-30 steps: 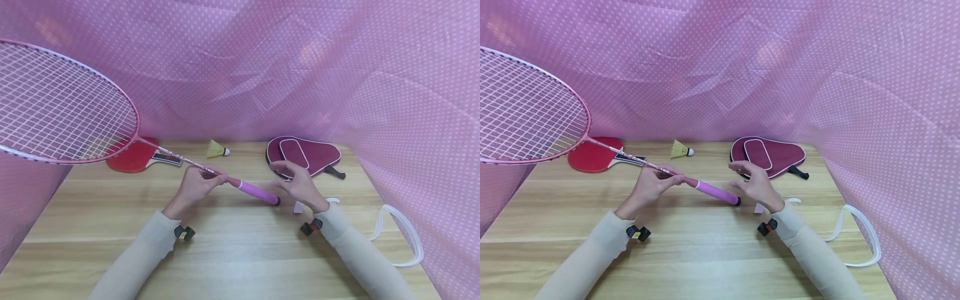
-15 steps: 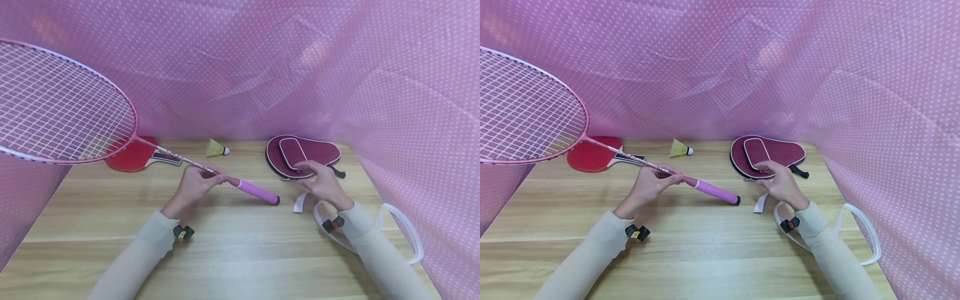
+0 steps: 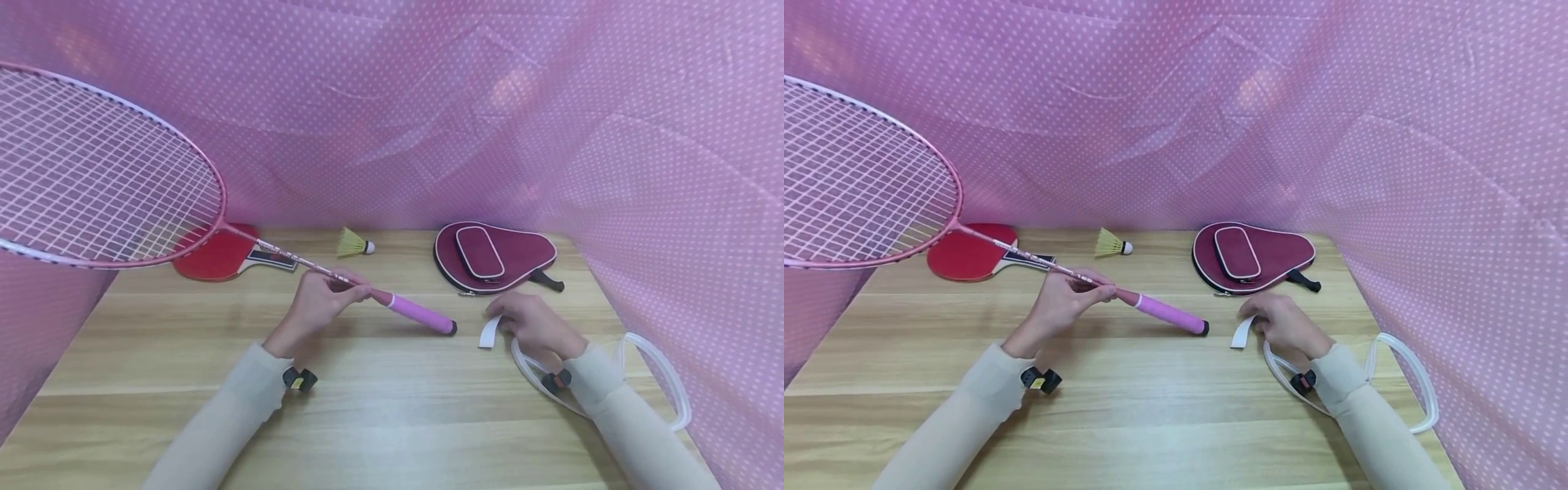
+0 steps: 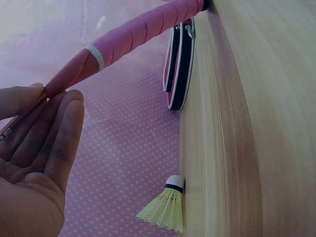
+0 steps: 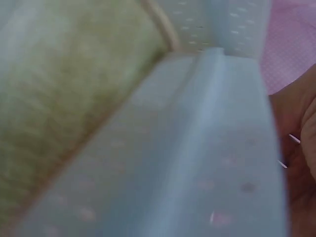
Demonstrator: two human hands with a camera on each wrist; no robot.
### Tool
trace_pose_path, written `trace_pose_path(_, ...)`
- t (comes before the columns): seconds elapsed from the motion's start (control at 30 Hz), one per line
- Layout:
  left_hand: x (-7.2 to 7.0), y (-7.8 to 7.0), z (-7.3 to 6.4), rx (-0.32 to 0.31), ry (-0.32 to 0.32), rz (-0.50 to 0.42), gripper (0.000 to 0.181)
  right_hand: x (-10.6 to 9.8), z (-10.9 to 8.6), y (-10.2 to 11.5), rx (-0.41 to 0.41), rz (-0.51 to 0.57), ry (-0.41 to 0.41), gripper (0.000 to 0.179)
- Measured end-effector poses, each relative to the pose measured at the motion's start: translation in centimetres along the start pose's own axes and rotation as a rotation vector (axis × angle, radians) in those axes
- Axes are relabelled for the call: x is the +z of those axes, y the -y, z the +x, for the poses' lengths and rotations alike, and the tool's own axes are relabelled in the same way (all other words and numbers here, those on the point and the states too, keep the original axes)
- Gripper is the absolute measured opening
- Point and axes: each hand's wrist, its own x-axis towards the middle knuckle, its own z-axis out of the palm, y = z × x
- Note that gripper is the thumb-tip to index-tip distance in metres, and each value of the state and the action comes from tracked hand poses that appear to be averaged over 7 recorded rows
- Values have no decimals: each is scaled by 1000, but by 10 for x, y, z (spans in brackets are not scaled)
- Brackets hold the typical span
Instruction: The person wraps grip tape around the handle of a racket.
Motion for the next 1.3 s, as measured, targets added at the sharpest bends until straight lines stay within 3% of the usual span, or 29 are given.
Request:
trace_pose_path(0.1,1,0,-1,-3,-3,-2,15,5,1,-1,-52,-11,0,38)
trace_pose_path(0.3,2,-1,-1,-17,-7,4,15,12,6,-1,-82,-28,5,40)
trace_pose_path(0.47,2,-3,-1,-13,-8,5,16,14,8,3,-50,-4,8,32)
trace_pose_path(0.63,3,-3,-1,0,-10,6,15,12,10,7,13,91,-17,22)
trace_pose_path(0.77,3,-3,-2,8,-11,12,17,4,14,10,137,200,-63,9)
trace_pose_path(0.9,2,-1,-2,4,-9,14,17,-12,25,11,261,358,-140,15)
trace_pose_path(1.03,0,1,-1,7,-8,35,14,-30,42,18,324,551,-255,17)
trace_pose_path(1.17,-1,3,-1,3,-4,52,13,-47,61,30,281,769,-366,2)
trace_pose_path(1.3,-3,4,0,6,-4,51,14,-59,84,47,214,887,-387,3)
